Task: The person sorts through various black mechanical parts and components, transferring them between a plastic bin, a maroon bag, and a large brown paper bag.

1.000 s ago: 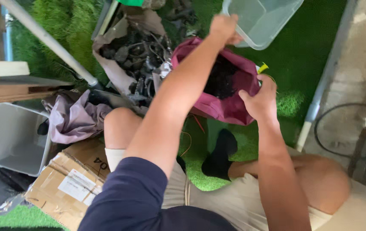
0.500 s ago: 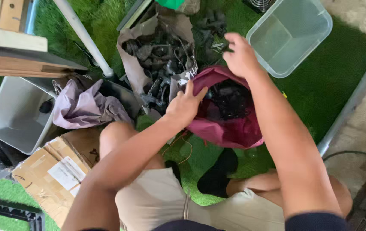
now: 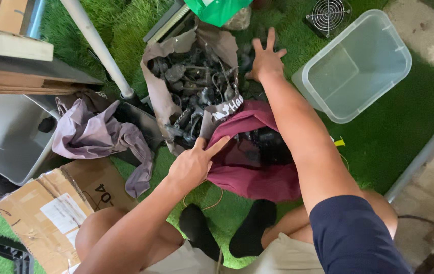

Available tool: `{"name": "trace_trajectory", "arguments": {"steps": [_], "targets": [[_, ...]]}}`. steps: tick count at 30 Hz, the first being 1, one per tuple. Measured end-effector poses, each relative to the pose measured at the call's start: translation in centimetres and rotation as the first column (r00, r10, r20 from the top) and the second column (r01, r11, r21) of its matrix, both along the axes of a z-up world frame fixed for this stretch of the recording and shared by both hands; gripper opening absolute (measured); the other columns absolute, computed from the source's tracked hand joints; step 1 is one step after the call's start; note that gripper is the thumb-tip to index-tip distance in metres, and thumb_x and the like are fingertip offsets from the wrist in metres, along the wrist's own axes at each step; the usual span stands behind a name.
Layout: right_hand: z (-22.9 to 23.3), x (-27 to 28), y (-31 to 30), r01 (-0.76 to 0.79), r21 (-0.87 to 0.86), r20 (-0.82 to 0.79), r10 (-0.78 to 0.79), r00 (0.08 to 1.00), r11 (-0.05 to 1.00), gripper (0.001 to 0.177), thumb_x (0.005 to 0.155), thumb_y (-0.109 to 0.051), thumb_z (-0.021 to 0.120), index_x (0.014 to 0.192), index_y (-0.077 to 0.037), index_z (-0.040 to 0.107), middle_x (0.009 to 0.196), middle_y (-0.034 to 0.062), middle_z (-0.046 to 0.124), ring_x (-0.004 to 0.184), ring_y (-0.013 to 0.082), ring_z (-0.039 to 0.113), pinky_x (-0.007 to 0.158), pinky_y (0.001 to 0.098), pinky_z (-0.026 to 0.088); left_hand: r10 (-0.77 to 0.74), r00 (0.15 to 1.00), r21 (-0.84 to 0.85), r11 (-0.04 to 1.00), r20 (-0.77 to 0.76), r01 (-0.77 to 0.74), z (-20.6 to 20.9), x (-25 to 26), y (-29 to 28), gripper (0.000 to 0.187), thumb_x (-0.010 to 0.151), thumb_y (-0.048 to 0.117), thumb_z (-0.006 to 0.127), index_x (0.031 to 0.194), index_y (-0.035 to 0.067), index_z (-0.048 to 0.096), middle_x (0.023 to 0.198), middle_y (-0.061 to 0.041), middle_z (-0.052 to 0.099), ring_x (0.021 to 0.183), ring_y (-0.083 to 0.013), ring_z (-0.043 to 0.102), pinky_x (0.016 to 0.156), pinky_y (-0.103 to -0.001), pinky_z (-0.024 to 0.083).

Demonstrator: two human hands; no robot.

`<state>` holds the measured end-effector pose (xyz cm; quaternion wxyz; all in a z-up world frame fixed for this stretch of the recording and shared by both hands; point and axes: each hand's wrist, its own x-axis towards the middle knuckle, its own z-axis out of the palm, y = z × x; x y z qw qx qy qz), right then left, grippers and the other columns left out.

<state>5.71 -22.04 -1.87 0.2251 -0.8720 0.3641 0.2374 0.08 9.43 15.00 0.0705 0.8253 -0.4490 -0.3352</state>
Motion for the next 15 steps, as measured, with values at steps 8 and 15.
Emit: {"name": "trace_trajectory", "arguments": {"steps": [8, 15], "targets": [[-2.3, -1.5, -1.0, 0.026, -0.072, 0.184, -0.012, 0.983, 0.997, 0.1, 0.069, -0.015, 0.091, 0.15, -0.019, 0.032, 0.158, 0.0159, 0.023, 0.133, 0.0601, 0.037, 0.096, 0.0576, 0.054, -0.031, 0.999, 0.021, 0.999, 0.017, 0.03, 0.4, 0.5, -0.4, 0.089, 0.086, 0.017, 0.071, 0.16, 0.035, 0.025, 0.11, -0.021, 0.058, 0.069, -0.0397, 0.07, 0.062, -0.05, 0.058], [0.0, 0.4, -0.4, -0.189, -0.17, 0.289, 0.233, 0.929, 0.967, 0.109, 0.067, -0.001, 0.086, 0.158, -0.035, 0.036, 0.161, 0.0156, 0.021, 0.136, 0.063, 0.034, 0.094, 0.0587, 0.055, -0.03, 1.0, 0.058, 0.998, 0.003, 0.029, 0.4, 0.6, 0.7, 0.084, 0.089, 0.022, 0.07, 0.159, 0.036, 0.025, 0.108, -0.019, 0.058, 0.068, -0.0386, 0.07, 0.059, -0.049, 0.058]]}}
